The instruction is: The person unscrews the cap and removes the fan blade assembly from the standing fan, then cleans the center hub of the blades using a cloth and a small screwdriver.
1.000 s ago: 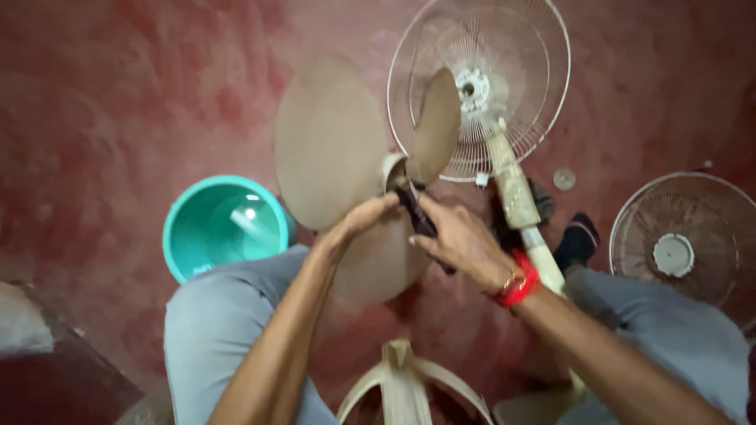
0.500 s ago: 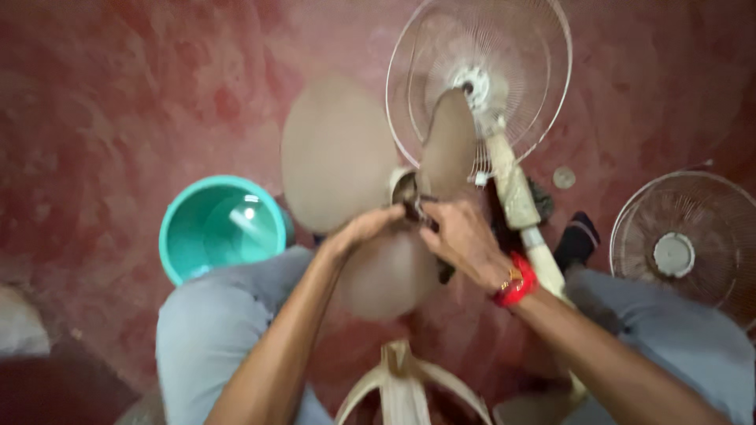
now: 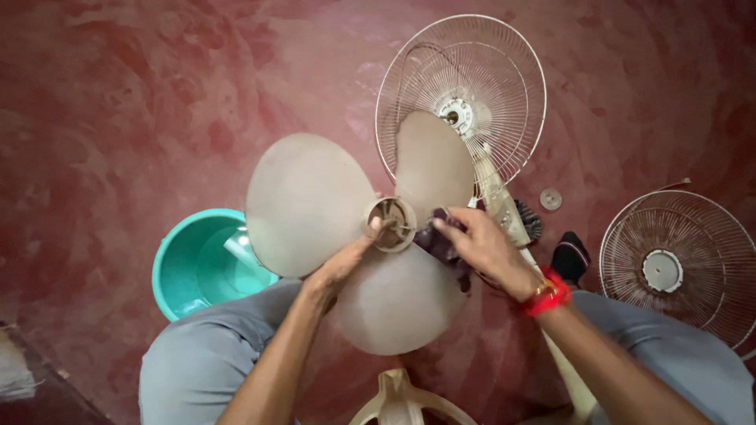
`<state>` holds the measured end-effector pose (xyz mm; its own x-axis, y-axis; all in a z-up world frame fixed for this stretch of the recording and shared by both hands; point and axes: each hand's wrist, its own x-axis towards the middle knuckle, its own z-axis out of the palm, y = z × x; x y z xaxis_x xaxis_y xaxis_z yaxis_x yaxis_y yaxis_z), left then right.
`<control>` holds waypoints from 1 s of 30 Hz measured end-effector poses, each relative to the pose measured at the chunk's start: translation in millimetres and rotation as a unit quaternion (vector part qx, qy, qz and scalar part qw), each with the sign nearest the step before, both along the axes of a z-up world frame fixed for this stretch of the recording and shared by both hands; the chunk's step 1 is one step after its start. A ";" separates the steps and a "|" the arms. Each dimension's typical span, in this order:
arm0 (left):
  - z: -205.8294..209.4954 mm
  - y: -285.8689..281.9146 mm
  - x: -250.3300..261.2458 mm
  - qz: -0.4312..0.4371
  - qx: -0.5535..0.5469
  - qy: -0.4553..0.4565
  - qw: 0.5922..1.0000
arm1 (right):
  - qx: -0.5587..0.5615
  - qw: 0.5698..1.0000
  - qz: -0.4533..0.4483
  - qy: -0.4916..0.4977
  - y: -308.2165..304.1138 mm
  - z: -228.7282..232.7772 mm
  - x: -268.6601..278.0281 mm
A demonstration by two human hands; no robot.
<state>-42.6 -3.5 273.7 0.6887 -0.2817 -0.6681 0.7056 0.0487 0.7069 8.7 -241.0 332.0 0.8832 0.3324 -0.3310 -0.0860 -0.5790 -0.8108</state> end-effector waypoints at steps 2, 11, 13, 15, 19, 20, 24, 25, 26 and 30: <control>-12.2 -2.1 2.6 -0.005 -0.013 -0.036 0.999 | -0.166 0.977 0.059 -0.119 -2.0 11.1 1.6; -31.1 -7.9 8.5 -0.028 -0.027 -0.045 0.998 | 0.051 0.991 0.082 -0.096 8.2 -4.6 -14.2; -31.2 -7.7 6.1 -0.027 -0.014 -0.043 0.999 | 0.034 0.994 0.089 0.053 13.8 -10.1 -24.0; -31.9 -6.8 4.2 0.004 -0.038 -0.019 0.999 | 0.019 0.995 0.071 0.063 21.9 -20.5 -27.7; -42.0 -17.5 9.2 0.012 -0.032 -0.055 0.998 | 0.193 0.967 -0.106 0.128 31.1 -40.4 -33.3; -43.9 -18.7 11.0 0.016 -0.050 -0.047 0.998 | 0.193 0.967 -0.106 0.126 31.4 -43.5 -34.1; -40.5 -18.2 11.2 0.025 -0.077 -0.033 0.996 | 0.214 0.949 -0.112 0.205 37.2 -56.1 -43.3; -38.6 -17.0 12.7 0.026 -0.077 -0.033 0.996 | 0.219 0.939 -0.109 0.241 37.3 -59.7 -46.0; -37.1 -16.0 11.6 0.021 -0.051 -0.018 0.998 | 0.218 0.939 -0.108 0.242 35.9 -63.3 -47.4; -42.2 -11.5 9.2 0.008 0.017 -0.034 0.999 | 0.321 0.899 -0.151 0.258 45.2 -69.2 -57.0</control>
<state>-33.5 -15.0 231.5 0.7378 -0.2475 -0.6280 0.6546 0.0352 0.7552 -48.3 -195.9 262.8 0.7491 0.3726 -0.5477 -0.6210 0.1073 -0.7764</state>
